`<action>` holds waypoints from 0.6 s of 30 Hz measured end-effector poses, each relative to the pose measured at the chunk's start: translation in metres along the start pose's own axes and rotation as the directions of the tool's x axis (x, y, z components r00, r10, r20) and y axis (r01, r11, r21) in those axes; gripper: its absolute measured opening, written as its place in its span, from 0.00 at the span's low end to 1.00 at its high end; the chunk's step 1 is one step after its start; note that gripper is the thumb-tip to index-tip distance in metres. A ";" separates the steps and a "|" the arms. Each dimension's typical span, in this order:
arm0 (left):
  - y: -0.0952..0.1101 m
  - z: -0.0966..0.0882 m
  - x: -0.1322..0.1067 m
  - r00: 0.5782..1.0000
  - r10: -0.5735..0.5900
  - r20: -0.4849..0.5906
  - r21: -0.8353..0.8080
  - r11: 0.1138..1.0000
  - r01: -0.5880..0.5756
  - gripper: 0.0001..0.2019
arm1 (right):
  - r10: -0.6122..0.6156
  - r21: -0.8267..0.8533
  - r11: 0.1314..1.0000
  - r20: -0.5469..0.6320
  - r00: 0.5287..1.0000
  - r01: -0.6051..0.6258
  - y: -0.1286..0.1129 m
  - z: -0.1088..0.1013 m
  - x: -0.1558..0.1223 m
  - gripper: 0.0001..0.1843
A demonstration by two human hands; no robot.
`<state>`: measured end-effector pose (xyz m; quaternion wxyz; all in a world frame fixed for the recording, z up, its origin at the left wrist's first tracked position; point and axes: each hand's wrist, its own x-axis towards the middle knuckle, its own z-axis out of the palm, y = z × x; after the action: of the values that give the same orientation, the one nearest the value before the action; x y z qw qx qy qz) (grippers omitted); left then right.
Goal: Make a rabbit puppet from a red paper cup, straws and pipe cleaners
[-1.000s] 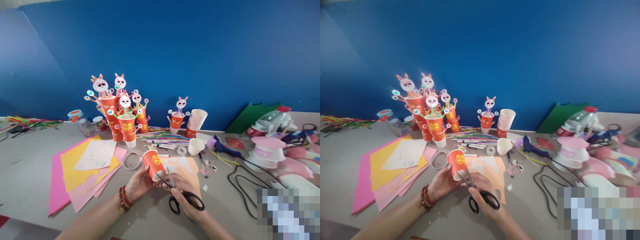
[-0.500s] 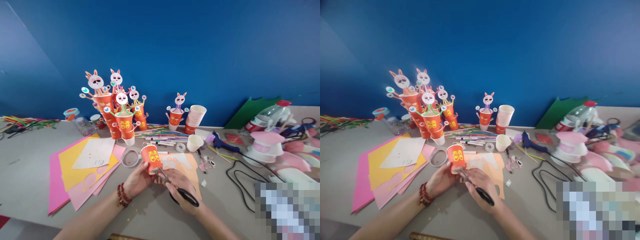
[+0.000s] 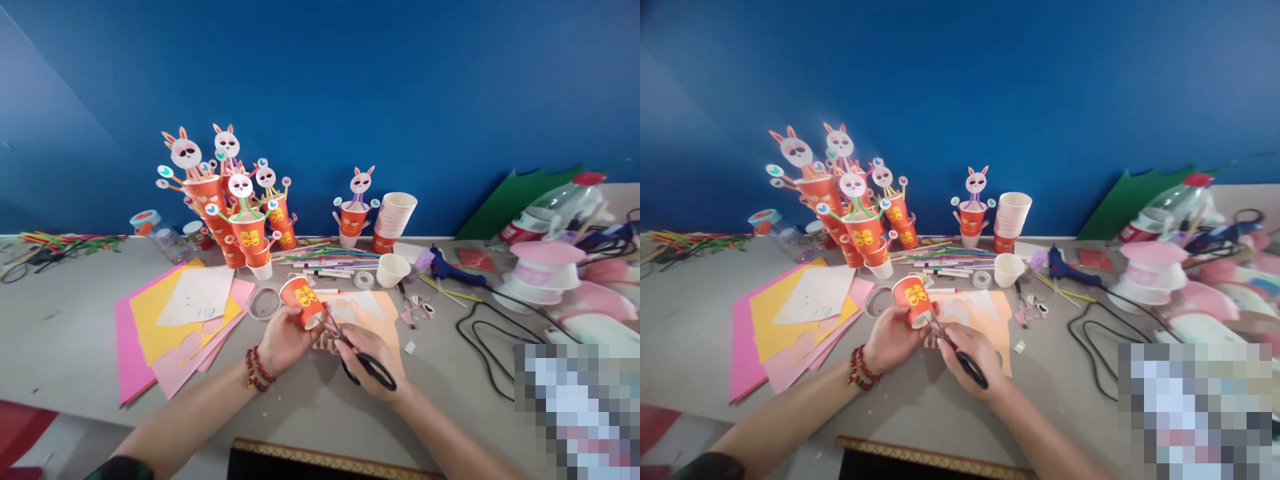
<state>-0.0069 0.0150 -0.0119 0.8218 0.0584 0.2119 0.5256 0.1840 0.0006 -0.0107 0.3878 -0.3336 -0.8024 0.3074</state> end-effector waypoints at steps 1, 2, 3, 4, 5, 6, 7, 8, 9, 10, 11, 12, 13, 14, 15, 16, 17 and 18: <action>0.000 0.005 0.001 1.000 0.005 -0.008 0.002 1.000 -0.005 0.13 | 0.002 0.008 1.000 0.000 1.000 -0.002 0.000 -0.001 0.000 0.12; -0.001 0.010 0.002 1.000 0.004 -0.006 0.008 1.000 -0.004 0.13 | 0.010 0.012 1.000 -0.004 1.000 -0.010 0.000 -0.001 0.000 0.12; -0.003 0.016 0.002 1.000 0.002 0.004 0.018 1.000 -0.002 0.13 | 0.022 0.010 1.000 -0.011 1.000 -0.022 0.001 -0.002 0.000 0.12; -0.004 0.022 0.003 1.000 0.000 0.020 0.027 1.000 0.000 0.13 | 0.034 0.002 0.999 -0.021 0.999 -0.034 0.001 -0.003 -0.001 0.12; -0.007 0.027 0.004 0.999 0.006 0.035 0.027 1.000 -0.007 0.13 | 0.042 -0.011 0.999 -0.036 0.998 -0.042 0.002 -0.003 -0.001 0.11; -0.009 0.032 0.005 0.999 0.024 0.042 0.016 1.000 -0.025 0.13 | 0.040 -0.025 0.999 -0.053 0.998 -0.041 0.002 -0.004 -0.002 0.11; -0.012 0.036 0.006 0.998 0.042 0.036 0.000 0.999 -0.042 0.13 | 0.030 -0.035 0.999 -0.064 0.997 -0.033 0.003 -0.004 -0.002 0.10; -0.014 0.039 0.008 0.998 0.058 0.023 -0.018 0.998 -0.058 0.13 | 0.019 -0.040 0.999 -0.069 0.997 -0.022 0.003 -0.005 -0.003 0.10; -0.017 0.041 0.010 0.998 0.067 0.005 -0.035 0.997 -0.067 0.14 | 0.013 -0.044 0.999 -0.075 0.997 -0.017 0.004 -0.005 -0.003 0.10; -0.019 0.041 0.011 0.998 0.067 -0.012 -0.048 0.997 -0.068 0.15 | 0.009 -0.051 0.999 -0.084 0.996 -0.013 0.004 -0.005 -0.003 0.11; -0.020 0.040 0.013 0.998 0.061 -0.027 -0.061 0.996 -0.062 0.16 | 0.008 -0.063 0.998 -0.092 0.996 -0.014 0.005 -0.004 -0.003 0.11; -0.022 0.039 0.014 0.997 0.058 -0.041 -0.074 0.995 -0.060 0.17 | 0.011 -0.079 0.997 -0.092 0.996 -0.018 0.005 -0.003 -0.002 0.10; -0.023 0.037 0.016 0.996 0.060 -0.060 -0.091 0.994 -0.065 0.17 | 0.015 -0.096 0.995 -0.093 0.996 -0.024 0.005 -0.003 -0.002 0.09; -0.023 0.034 0.016 0.995 0.062 -0.080 -0.108 0.992 -0.070 0.17 | 0.018 -0.110 0.994 -0.088 0.996 -0.027 0.005 -0.002 -0.002 0.08; -0.024 0.032 0.017 0.993 0.062 -0.101 -0.126 0.989 -0.075 0.17 | 0.018 -0.112 0.993 -0.077 0.997 -0.026 0.006 -0.001 -0.002 0.07; -0.024 0.030 0.017 0.992 0.058 -0.114 -0.140 0.987 -0.074 0.17 | 0.015 -0.103 0.994 -0.061 0.998 -0.021 0.006 0.000 -0.002 0.08; -0.025 0.028 0.017 0.992 0.052 -0.117 -0.148 0.987 -0.069 0.17 | 0.010 -0.087 0.996 -0.050 0.999 -0.015 0.006 0.000 -0.002 0.09; -0.025 0.026 0.016 0.993 0.044 -0.110 -0.151 0.987 -0.060 0.18 | -0.001 -0.070 0.998 -0.046 0.999 -0.002 0.007 0.000 -0.003 0.11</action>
<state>0.0308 0.0219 -0.0008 0.7973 -0.0280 0.2125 0.5642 0.1872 0.0026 -0.0170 0.3943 -0.3542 -0.8034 0.2714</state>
